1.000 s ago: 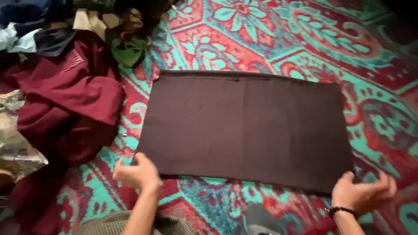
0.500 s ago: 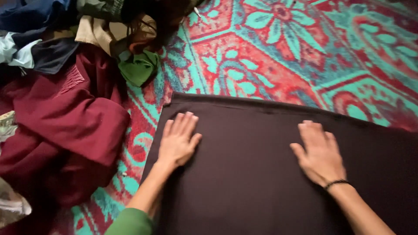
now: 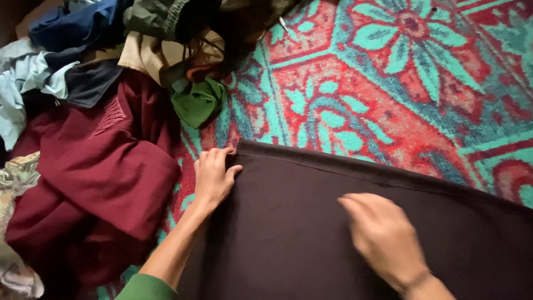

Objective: The person picks up a piece of clothing from a pile on the floor, spreads it out, folds it neatly, and places it on a shelf.

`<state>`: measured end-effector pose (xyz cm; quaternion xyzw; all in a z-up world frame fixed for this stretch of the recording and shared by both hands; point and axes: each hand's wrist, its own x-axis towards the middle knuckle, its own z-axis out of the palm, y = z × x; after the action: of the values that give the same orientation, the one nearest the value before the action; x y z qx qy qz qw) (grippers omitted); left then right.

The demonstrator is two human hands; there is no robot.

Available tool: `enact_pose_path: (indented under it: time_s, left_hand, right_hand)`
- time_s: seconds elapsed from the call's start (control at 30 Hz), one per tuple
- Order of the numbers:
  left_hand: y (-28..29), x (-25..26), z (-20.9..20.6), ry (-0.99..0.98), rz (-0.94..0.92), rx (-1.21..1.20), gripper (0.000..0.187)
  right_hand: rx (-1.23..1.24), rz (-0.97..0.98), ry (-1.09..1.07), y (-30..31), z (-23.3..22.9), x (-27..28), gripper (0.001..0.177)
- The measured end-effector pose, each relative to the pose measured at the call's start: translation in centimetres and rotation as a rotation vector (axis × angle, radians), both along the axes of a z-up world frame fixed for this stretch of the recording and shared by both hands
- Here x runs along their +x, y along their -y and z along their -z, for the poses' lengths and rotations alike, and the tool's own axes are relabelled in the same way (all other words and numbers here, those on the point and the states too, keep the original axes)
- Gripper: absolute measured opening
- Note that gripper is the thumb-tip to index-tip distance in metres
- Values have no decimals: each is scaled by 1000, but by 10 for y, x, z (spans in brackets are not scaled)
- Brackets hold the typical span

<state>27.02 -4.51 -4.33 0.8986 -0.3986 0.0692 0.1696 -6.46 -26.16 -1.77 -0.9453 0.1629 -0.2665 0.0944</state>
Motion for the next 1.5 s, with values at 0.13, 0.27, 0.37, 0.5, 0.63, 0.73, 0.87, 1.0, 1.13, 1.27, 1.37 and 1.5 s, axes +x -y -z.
enact_pose_path:
  time_s: [0.13, 0.27, 0.37, 0.5, 0.63, 0.73, 0.87, 1.0, 1.13, 1.27, 1.37, 1.5]
  left_hand:
    - [4, 24, 24, -259, -236, 104, 47]
    - [8, 34, 43, -407, -308, 3, 31]
    - [-5, -6, 7, -66, -35, -336, 22]
    - [-28, -27, 4, 222, 25, -325, 31]
    - [-26, -34, 5, 260, 60, -390, 36]
    - [-21, -30, 6, 201, 15, -415, 46]
    - [-19, -22, 10, 166, 19, -387, 34]
    - [-15, -11, -1, 7, 39, -501, 35]
    - [-1, 4, -6, -420, -107, -550, 28]
    - [16, 20, -17, -656, -255, -495, 14]
    - [25, 28, -16, -635, -367, -494, 9]
    - [29, 28, -9, -634, -455, -439, 9]
  right_hand:
    - [0, -217, 31, -33, 20, 111, 37]
    - [-82, -112, 81, -59, 28, 166, 51]
    - [-104, -98, 123, -71, 32, 162, 45]
    - [-147, -63, 162, -73, 19, 164, 47]
    - [-165, -100, 186, -76, 20, 164, 43]
    - [-157, -100, 173, -75, 23, 164, 45]
    - [-140, -104, 145, -74, 23, 163, 49]
    - [-88, -138, 102, -61, 27, 177, 61]
    - [203, -206, -169, -35, 30, 191, 78]
    - [383, -260, -319, -16, 8, 196, 44]
    - [582, -105, -603, -2, -29, 185, 41]
    - [580, -43, -625, 20, -43, 157, 39]
